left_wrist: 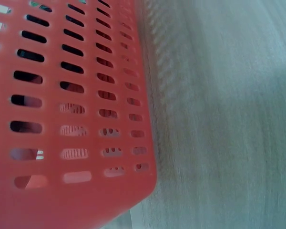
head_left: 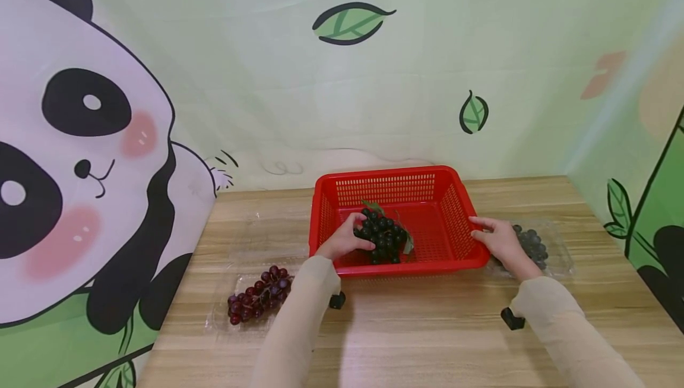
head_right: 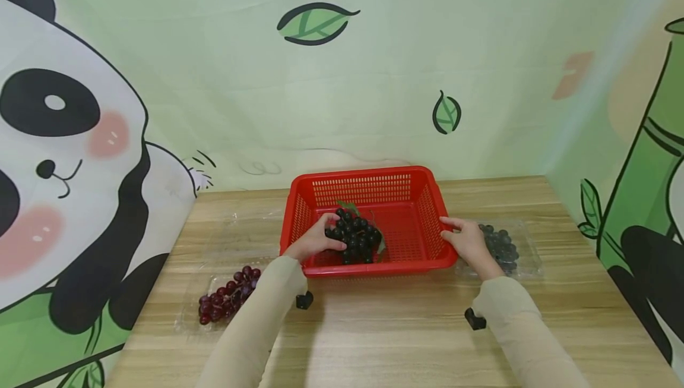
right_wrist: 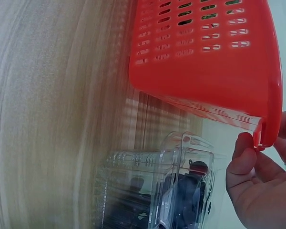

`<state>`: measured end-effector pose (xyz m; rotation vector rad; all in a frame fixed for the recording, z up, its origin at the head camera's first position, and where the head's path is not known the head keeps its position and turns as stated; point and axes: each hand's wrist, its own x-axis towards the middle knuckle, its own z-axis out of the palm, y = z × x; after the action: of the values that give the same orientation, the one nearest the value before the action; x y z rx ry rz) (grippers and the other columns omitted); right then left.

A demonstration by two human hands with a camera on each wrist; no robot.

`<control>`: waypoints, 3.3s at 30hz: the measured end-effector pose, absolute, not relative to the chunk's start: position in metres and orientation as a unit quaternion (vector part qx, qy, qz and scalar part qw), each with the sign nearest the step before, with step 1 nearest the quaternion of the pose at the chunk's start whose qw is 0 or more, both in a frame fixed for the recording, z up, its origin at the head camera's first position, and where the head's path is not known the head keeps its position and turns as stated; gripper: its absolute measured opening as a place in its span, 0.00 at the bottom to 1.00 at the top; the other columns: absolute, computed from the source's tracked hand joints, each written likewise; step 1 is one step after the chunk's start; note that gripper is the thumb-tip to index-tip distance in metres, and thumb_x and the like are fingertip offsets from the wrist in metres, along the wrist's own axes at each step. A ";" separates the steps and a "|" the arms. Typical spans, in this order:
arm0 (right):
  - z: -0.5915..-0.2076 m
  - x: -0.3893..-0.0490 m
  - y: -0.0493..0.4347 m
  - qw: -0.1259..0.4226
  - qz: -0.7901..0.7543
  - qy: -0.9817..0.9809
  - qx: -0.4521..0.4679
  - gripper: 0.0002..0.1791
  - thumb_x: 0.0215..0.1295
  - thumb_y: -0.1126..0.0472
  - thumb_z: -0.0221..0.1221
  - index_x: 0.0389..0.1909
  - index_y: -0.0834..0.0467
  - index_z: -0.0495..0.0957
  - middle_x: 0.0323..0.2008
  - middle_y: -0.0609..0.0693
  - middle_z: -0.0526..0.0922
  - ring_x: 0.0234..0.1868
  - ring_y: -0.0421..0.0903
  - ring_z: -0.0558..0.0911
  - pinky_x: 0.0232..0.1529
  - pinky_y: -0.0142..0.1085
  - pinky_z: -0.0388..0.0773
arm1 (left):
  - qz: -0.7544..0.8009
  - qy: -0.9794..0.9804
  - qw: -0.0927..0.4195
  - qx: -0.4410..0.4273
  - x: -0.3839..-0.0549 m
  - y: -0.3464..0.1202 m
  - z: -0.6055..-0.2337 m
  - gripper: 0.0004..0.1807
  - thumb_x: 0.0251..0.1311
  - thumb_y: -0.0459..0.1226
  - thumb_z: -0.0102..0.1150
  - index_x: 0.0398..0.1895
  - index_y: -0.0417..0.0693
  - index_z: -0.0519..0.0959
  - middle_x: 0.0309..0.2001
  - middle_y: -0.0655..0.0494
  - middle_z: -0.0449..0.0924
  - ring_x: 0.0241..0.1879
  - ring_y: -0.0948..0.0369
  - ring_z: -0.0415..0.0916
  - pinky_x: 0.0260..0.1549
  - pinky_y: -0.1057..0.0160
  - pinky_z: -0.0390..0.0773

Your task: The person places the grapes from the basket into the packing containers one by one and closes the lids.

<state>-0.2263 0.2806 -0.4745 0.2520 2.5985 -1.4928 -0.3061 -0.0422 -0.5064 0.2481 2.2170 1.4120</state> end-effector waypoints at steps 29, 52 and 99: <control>-0.473 -0.228 0.281 0.073 -0.506 0.855 0.090 0.25 0.62 0.67 0.49 0.61 0.65 0.61 0.56 0.71 0.65 0.43 0.52 0.78 0.37 0.37 0.79 | 0.520 0.822 0.217 0.080 -0.303 -0.047 -0.501 0.34 0.45 0.35 0.63 0.55 0.61 0.59 0.52 0.54 0.63 0.51 0.53 0.64 0.51 0.53 0.70; -0.473 -0.228 0.282 0.069 -0.495 0.863 0.078 0.25 0.62 0.67 0.50 0.60 0.65 0.61 0.55 0.71 0.66 0.42 0.51 0.78 0.35 0.35 0.79 | 0.547 0.806 0.208 0.091 -0.302 -0.052 -0.478 0.31 0.45 0.31 0.62 0.55 0.49 0.61 0.49 0.48 0.68 0.51 0.52 0.65 0.52 0.53 0.69; -0.473 -0.227 0.280 0.073 -0.500 0.859 0.076 0.25 0.62 0.65 0.49 0.61 0.64 0.60 0.57 0.71 0.64 0.45 0.53 0.77 0.37 0.35 0.79 | 0.525 0.813 0.197 0.154 -0.303 -0.061 -0.426 0.17 0.48 0.33 0.61 0.43 0.47 0.70 0.46 0.52 0.72 0.44 0.57 0.69 0.40 0.63 0.76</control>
<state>-0.2269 0.2804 -0.4731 0.2288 2.5803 -1.5024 -0.3032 -0.0615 -0.4259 0.4307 2.2772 1.4697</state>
